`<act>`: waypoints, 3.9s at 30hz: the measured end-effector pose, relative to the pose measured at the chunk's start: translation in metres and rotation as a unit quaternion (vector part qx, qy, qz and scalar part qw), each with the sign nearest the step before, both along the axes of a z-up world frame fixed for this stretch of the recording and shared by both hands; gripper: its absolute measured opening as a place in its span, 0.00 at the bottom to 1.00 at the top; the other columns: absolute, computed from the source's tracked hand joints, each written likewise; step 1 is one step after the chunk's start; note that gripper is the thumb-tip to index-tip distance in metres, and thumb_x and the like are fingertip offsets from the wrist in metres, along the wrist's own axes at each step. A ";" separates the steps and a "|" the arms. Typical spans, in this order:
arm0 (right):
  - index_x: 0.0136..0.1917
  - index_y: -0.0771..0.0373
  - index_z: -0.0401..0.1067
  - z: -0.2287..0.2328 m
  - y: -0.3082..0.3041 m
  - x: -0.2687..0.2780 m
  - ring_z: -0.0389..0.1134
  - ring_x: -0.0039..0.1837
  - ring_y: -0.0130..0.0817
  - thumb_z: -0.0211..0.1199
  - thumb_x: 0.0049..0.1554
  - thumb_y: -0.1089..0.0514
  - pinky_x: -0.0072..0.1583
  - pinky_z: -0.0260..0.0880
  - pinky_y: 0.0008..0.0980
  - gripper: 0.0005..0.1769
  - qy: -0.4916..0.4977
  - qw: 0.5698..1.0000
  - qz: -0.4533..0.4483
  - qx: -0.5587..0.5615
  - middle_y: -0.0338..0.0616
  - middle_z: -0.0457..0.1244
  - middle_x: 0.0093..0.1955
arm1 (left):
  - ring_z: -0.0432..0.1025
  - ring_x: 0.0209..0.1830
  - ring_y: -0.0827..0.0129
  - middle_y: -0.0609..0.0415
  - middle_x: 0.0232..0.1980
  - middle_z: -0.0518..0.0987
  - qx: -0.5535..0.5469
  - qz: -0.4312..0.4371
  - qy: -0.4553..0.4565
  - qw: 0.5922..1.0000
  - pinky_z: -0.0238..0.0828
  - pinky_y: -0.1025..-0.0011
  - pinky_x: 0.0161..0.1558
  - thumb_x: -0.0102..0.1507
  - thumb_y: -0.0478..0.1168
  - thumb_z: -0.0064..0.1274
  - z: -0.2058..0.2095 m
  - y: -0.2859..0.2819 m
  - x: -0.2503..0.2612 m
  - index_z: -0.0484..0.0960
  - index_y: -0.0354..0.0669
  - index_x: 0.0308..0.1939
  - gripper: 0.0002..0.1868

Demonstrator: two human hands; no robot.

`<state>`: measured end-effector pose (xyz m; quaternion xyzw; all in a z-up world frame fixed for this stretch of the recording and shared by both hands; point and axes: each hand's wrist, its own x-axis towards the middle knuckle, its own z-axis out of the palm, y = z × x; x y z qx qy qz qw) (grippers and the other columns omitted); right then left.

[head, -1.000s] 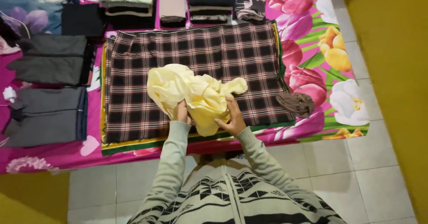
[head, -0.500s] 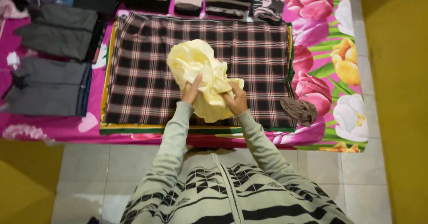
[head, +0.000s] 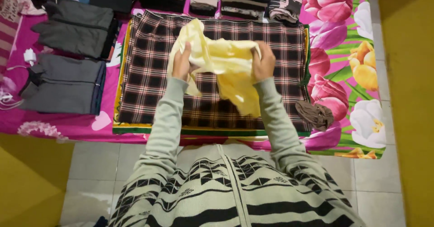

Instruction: Folding various items of clothing on a bed.

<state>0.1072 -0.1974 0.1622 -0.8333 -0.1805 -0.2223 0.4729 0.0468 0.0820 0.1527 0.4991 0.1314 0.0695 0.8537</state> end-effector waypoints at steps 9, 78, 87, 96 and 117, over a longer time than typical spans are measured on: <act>0.64 0.67 0.72 0.140 0.022 -0.013 0.66 0.51 0.53 0.77 0.46 0.46 0.51 0.70 0.45 0.38 -0.187 0.953 0.116 -0.210 0.58 0.61 0.56 | 0.81 0.55 0.58 0.44 0.58 0.82 -0.214 -0.031 -0.126 0.968 0.84 0.62 0.56 0.73 0.49 0.39 0.074 0.050 0.010 0.69 0.33 0.66 0.25; 0.51 0.66 0.70 -0.110 -0.153 0.098 0.66 0.29 0.28 0.54 0.69 0.47 0.28 0.60 0.28 0.18 0.152 0.890 -0.120 0.413 0.43 0.67 0.35 | 0.74 0.60 0.65 0.50 0.62 0.80 0.120 -0.086 0.058 0.987 0.68 0.68 0.64 0.64 0.40 0.46 -0.234 0.217 -0.065 0.75 0.41 0.68 0.27; 0.45 0.58 0.57 -0.318 -0.124 0.070 0.63 0.32 0.39 0.47 0.64 0.52 0.32 0.62 0.37 0.10 0.343 0.707 0.018 0.618 0.45 0.60 0.35 | 0.62 0.74 0.47 0.45 0.69 0.70 0.688 0.044 0.210 0.693 0.59 0.39 0.73 0.57 0.60 0.67 -0.280 0.117 -0.077 0.59 0.59 0.79 0.50; 0.69 0.51 0.66 -0.163 0.060 -0.147 0.54 0.70 0.57 0.78 0.41 0.35 0.67 0.58 0.51 0.47 0.384 0.845 0.145 -0.344 0.55 0.56 0.72 | 0.72 0.65 0.51 0.47 0.62 0.80 0.616 -0.098 0.316 0.715 0.67 0.47 0.63 0.62 0.53 0.60 -0.292 0.078 -0.081 0.78 0.55 0.63 0.26; 0.52 0.55 0.80 -0.238 0.007 -0.134 0.72 0.56 0.51 0.53 0.55 0.43 0.57 0.71 0.48 0.22 0.383 0.616 0.294 -0.623 0.52 0.70 0.54 | 0.70 0.59 0.42 0.41 0.60 0.74 0.572 0.037 0.567 0.591 0.70 0.46 0.54 0.51 0.54 0.67 -0.272 0.210 -0.210 0.75 0.47 0.60 0.36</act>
